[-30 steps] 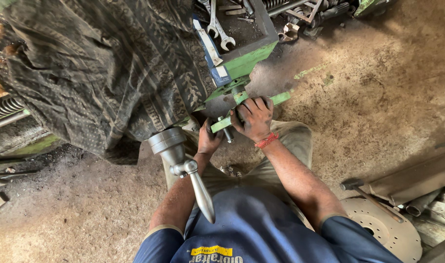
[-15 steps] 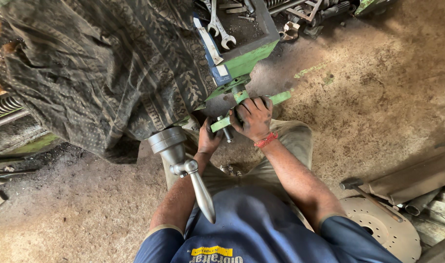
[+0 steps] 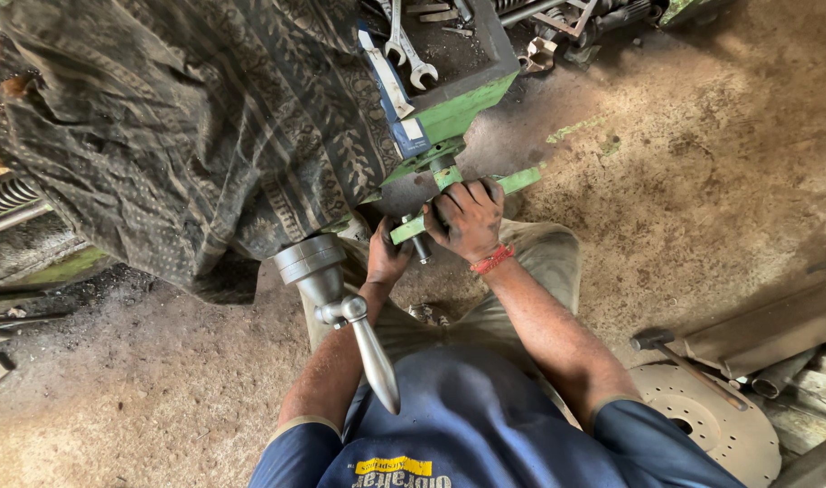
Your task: The person operates a green metalworking machine, likely a lathe, by turning a handwheel and adjusting a lever with both hands. The person repeatedly moves the lever and handwheel to control the machine's operation while seated in a workshop environment.
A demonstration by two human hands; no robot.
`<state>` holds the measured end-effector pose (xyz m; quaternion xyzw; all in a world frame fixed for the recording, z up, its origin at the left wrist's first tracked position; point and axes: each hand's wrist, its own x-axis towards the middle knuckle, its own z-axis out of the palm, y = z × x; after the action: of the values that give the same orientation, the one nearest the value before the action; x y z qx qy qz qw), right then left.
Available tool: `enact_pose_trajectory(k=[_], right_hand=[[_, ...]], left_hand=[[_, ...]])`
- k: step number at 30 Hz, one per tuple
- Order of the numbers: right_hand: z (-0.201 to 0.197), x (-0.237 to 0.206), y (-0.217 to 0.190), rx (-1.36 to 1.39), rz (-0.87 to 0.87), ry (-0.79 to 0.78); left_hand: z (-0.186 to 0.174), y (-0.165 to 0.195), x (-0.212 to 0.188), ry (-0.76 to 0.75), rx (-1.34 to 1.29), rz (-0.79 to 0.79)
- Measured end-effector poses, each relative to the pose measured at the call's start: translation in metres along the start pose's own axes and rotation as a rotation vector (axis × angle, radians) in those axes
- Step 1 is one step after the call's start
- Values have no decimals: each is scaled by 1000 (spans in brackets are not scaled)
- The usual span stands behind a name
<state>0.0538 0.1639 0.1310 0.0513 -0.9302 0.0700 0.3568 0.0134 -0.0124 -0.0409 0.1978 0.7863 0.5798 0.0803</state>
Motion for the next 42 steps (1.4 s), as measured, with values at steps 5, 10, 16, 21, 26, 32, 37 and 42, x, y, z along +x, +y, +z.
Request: enact_pose_trajectory(k=[5,10,16,21,26,32,37,42], right_hand=[[-1,1,-1,5,4,-2],[-1,1,-4,17,13,0],[0,0,-4,10,-4,9],[0,0,-5,2,-13,-3],[0,1,-6,4,-18,1],[-1,2,-7,26,-24,7],[-1,2,-7,20,-40,25],[1,1,-8,18,-39,7]], left_hand=[[1,-2,0,10,20,14],[3,-6,0,23,43,31],[2,-7,0,4,35,-12],[2,-7,-1,3,9,-23],[2,-7,0,25,33,20],[3,-7,0,6,32,-48],[4,-10,0,22,39,-17],[4,-10,-1,21,8,-20]])
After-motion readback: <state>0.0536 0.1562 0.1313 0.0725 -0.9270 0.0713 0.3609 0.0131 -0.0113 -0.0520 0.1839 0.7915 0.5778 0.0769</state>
